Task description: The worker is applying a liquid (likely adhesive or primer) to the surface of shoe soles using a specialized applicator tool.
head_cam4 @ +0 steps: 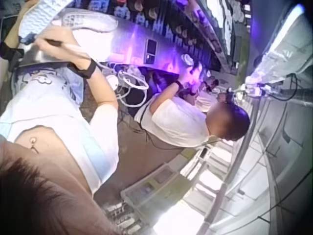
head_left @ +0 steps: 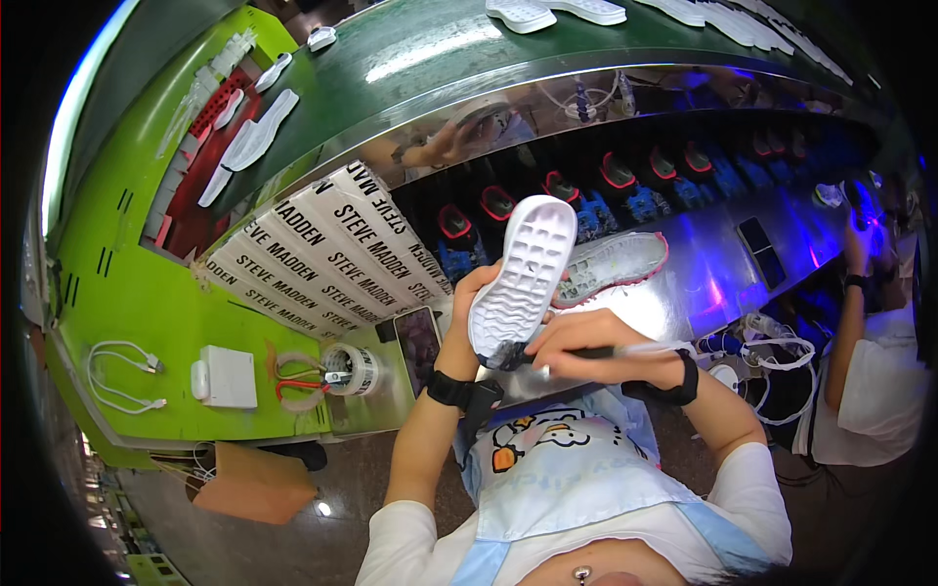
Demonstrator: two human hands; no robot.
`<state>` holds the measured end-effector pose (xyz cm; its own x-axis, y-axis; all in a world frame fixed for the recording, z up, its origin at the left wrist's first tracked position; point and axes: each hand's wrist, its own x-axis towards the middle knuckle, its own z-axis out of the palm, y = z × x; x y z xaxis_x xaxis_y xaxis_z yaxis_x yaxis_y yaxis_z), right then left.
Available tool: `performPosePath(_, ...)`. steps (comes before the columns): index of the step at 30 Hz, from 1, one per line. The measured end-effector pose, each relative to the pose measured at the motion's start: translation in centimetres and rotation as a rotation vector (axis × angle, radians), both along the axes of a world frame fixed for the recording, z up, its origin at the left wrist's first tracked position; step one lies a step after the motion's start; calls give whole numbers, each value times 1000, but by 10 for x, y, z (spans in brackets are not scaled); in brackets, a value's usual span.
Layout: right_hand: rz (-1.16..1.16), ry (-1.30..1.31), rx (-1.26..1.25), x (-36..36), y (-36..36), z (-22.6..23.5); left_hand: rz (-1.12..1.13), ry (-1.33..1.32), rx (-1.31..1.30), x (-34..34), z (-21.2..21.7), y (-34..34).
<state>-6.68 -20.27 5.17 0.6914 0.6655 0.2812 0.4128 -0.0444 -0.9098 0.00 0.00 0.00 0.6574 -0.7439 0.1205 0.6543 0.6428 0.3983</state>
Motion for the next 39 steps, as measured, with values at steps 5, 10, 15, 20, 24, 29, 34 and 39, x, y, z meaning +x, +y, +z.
performPosePath(5,42,-153,-53,10,-12,10,-93,88,371,4,24,-13)
performPosePath(10,78,-223,-166,10,-21,2,-252,97,471,9,23,-15)
performPosePath(15,-89,120,-30,8,-30,7,-243,100,570,8,19,-16)
performPosePath(20,-293,-91,-302,15,-56,2,16,-168,815,0,7,-10)
performPosePath(24,-391,-34,-4,-3,-25,34,199,-70,183,-11,7,-13)
performPosePath(29,-277,-209,7,-11,1,17,242,-77,-129,-9,17,-23)
performPosePath(34,-146,21,-82,-6,-10,19,160,-262,-150,-1,9,-15)
performPosePath(39,-324,132,72,-7,-35,23,112,-251,-216,7,8,-12)
